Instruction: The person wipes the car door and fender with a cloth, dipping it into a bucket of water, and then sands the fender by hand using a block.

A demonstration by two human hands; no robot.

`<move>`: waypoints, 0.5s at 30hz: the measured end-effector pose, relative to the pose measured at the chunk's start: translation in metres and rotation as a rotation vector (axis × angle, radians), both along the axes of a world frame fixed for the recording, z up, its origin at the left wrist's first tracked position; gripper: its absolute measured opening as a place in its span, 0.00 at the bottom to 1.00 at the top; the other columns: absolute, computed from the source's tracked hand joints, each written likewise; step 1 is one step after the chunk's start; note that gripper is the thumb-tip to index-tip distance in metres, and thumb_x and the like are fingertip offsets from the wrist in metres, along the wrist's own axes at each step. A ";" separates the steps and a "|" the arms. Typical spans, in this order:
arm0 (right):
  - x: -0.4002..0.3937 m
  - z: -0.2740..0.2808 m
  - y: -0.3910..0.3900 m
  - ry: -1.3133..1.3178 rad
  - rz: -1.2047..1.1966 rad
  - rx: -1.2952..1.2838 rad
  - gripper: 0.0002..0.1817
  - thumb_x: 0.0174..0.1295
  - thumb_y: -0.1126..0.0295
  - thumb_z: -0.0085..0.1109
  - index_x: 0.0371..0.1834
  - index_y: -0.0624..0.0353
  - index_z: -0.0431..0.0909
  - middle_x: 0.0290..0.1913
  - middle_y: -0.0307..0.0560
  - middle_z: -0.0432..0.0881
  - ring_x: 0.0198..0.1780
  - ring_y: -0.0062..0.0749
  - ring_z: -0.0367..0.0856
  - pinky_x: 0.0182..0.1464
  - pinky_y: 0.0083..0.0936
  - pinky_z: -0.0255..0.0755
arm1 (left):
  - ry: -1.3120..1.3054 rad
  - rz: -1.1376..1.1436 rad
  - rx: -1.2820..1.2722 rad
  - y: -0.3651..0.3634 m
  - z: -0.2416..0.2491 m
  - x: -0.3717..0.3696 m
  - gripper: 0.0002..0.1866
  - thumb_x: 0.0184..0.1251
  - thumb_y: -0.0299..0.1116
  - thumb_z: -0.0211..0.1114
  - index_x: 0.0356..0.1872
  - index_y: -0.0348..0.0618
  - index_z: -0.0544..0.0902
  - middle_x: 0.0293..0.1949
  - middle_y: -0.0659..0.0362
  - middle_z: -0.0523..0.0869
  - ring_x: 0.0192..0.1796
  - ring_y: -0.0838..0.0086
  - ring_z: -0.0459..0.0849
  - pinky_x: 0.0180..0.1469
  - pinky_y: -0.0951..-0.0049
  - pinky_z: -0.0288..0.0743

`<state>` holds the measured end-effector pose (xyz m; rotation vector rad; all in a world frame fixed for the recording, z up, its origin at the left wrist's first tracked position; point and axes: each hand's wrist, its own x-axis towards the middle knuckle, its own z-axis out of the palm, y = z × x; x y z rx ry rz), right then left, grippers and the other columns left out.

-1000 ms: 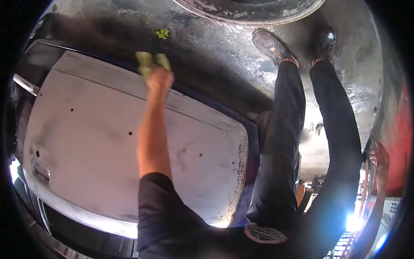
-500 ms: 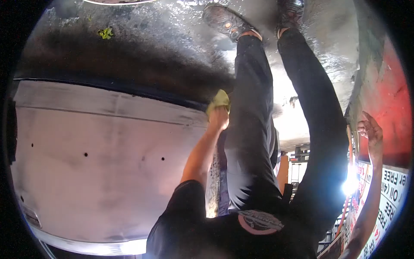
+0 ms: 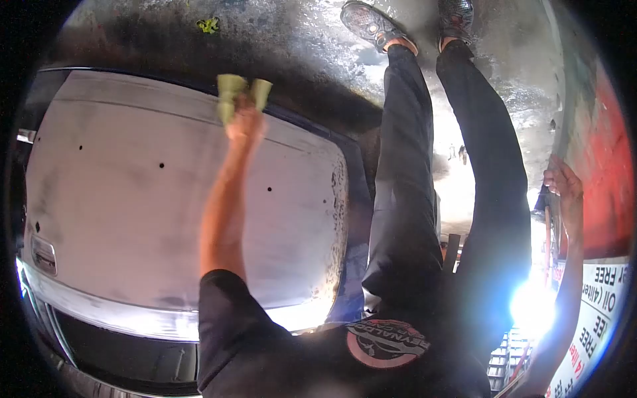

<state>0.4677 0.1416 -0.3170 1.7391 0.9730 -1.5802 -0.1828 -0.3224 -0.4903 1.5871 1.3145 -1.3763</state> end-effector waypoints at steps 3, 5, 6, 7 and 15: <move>0.022 -0.019 0.014 0.036 0.001 0.006 0.27 0.81 0.58 0.56 0.75 0.64 0.74 0.45 0.39 0.84 0.46 0.21 0.80 0.53 0.20 0.73 | 0.123 0.387 0.054 0.053 0.024 -0.001 0.33 0.71 0.42 0.61 0.75 0.37 0.74 0.77 0.46 0.68 0.83 0.46 0.59 0.84 0.44 0.49; 0.024 -0.026 0.017 0.060 -0.020 0.005 0.28 0.82 0.58 0.56 0.77 0.64 0.72 0.46 0.39 0.85 0.46 0.22 0.82 0.54 0.21 0.75 | 0.036 0.321 -0.122 0.035 0.024 0.048 0.33 0.69 0.41 0.63 0.73 0.38 0.76 0.77 0.47 0.69 0.83 0.45 0.58 0.83 0.41 0.49; 0.012 -0.024 0.016 0.066 0.013 0.028 0.28 0.82 0.57 0.55 0.77 0.63 0.72 0.47 0.40 0.85 0.47 0.22 0.83 0.55 0.21 0.75 | -0.057 0.328 -0.106 0.020 0.025 0.085 0.30 0.69 0.41 0.64 0.71 0.41 0.78 0.76 0.49 0.71 0.82 0.48 0.62 0.80 0.44 0.56; 0.003 -0.024 0.017 0.069 0.047 0.043 0.28 0.82 0.56 0.55 0.77 0.62 0.72 0.48 0.41 0.86 0.48 0.23 0.83 0.56 0.22 0.75 | -0.153 0.335 -0.097 0.005 0.027 0.123 0.28 0.69 0.41 0.64 0.69 0.43 0.81 0.75 0.50 0.73 0.81 0.52 0.65 0.78 0.47 0.63; 0.085 -0.025 0.003 0.038 -0.082 -0.062 0.28 0.82 0.55 0.55 0.77 0.60 0.73 0.50 0.43 0.86 0.50 0.24 0.84 0.56 0.25 0.76 | -0.593 0.717 -0.377 -0.087 0.224 0.323 0.34 0.74 0.38 0.54 0.77 0.29 0.67 0.76 0.37 0.70 0.76 0.49 0.73 0.75 0.54 0.69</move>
